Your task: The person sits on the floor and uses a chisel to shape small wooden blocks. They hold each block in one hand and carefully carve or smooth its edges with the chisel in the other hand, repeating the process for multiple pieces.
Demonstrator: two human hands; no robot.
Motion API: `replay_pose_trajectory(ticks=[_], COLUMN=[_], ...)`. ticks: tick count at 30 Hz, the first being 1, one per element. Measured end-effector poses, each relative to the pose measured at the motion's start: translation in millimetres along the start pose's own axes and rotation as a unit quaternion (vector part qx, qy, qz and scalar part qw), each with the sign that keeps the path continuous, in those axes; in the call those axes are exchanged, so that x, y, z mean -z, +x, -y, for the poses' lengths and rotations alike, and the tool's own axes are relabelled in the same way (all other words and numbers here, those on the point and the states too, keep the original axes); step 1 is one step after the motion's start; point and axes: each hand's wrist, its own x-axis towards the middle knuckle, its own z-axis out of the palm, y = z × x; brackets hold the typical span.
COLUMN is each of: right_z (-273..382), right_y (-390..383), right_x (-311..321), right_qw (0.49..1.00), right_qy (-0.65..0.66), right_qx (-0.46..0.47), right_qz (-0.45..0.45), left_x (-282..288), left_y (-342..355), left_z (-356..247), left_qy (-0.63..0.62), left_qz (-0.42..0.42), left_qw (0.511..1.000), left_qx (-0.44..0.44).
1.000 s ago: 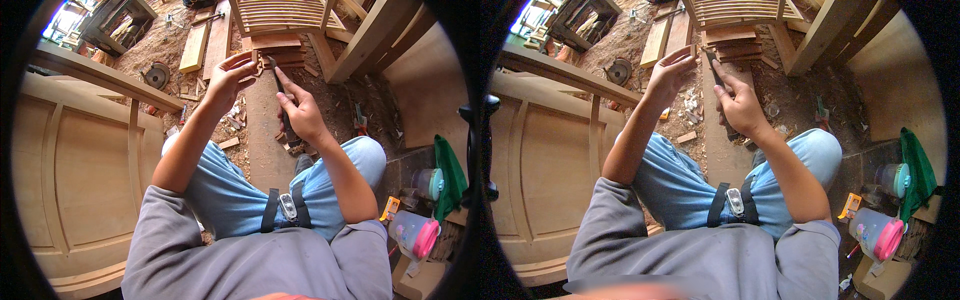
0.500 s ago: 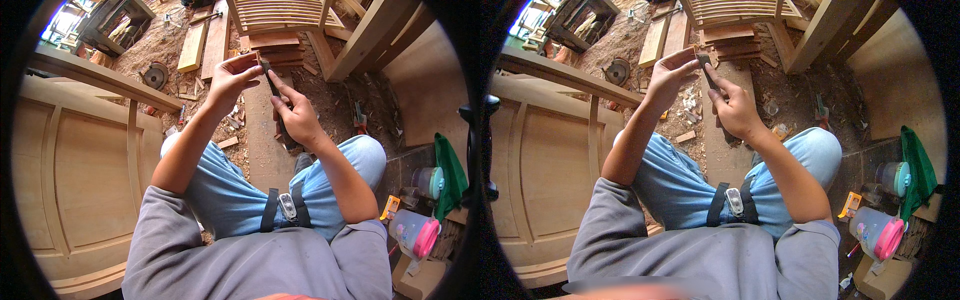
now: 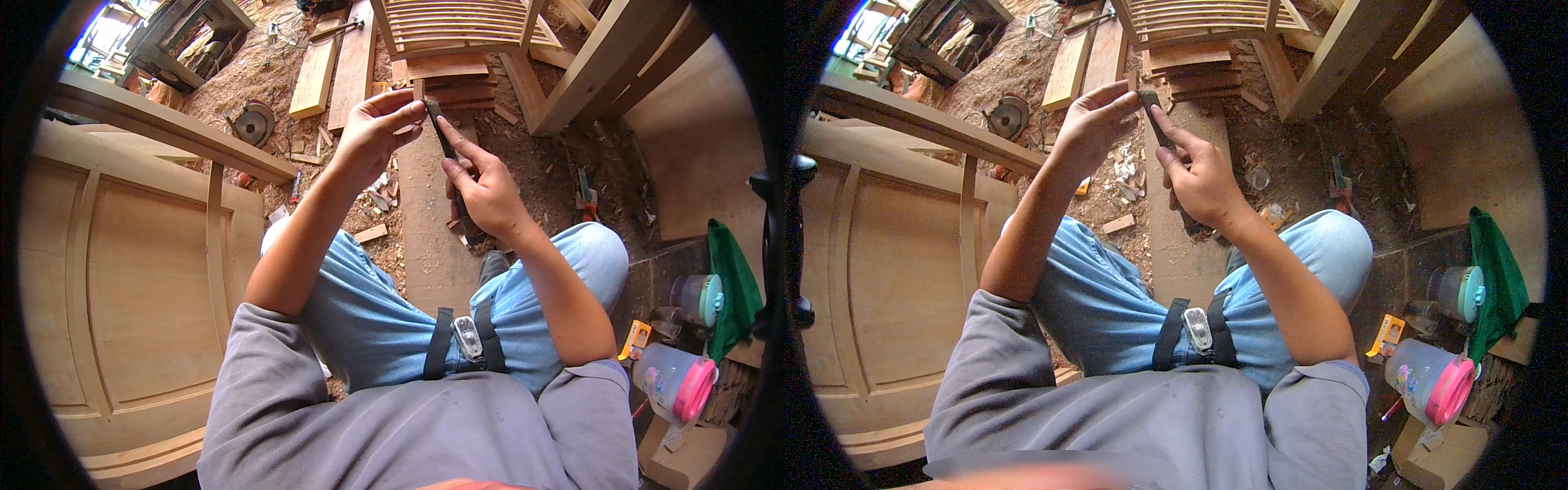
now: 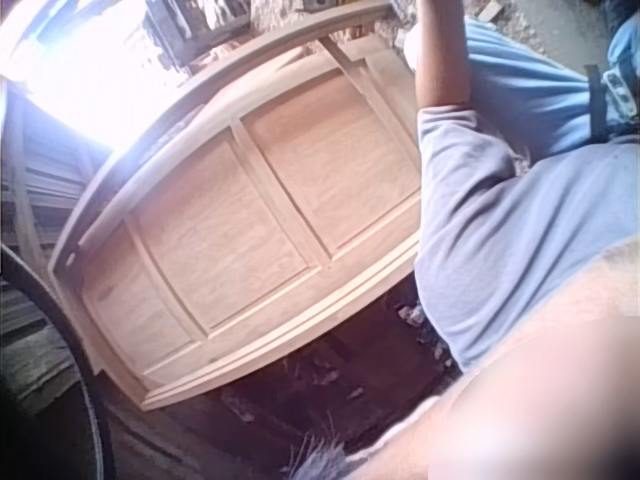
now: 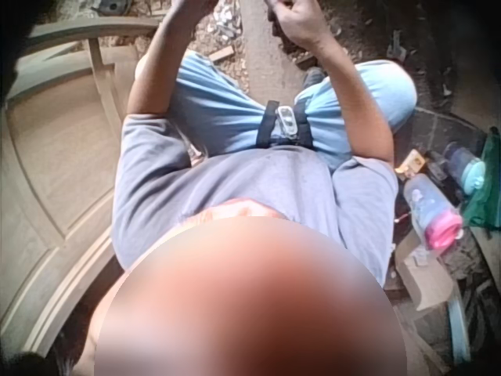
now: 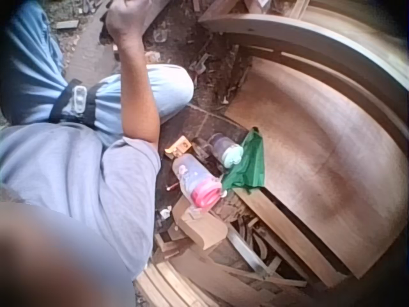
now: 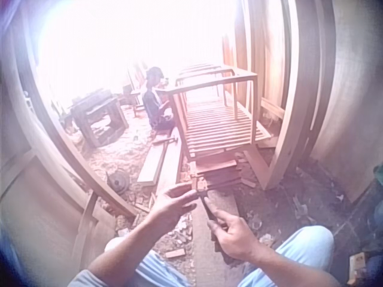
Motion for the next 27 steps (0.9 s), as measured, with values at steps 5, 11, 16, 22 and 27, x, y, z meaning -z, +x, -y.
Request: replay_pose_trajectory(ticks=[5, 11, 16, 22, 27], right_z=[1.8, 4.3, 5.8, 10.8, 9.9], right_y=[-1.3, -2.3, -2.2, -4.4, -5.3], right_x=[-1.9, -2.4, -3.5, -3.3, -5.8], right_qw=[0.999, 0.999, 0.999, 0.998, 0.996], right_qy=[0.034, 0.032, 0.005, -0.038, -0.045], right_qx=[0.006, 0.018, 0.047, 0.051, 0.07], right_qz=[0.013, 0.008, -0.005, 0.006, -0.008], left_x=[0.1, 5.1, 8.6, 10.0, 6.6], left_y=[-2.1, -0.5, 0.7, 3.6, 3.1], left_z=[-3.4, -4.2, -3.3, -1.9, -2.8], left_qy=[-0.062, -0.119, -0.173, -0.195, -0.205], left_qz=[0.009, 0.055, 0.112, 0.11, 0.102], left_qw=[0.997, 0.99, 0.977, 0.974, 0.973], left_qx=[0.034, 0.057, 0.052, 0.045, 0.038])
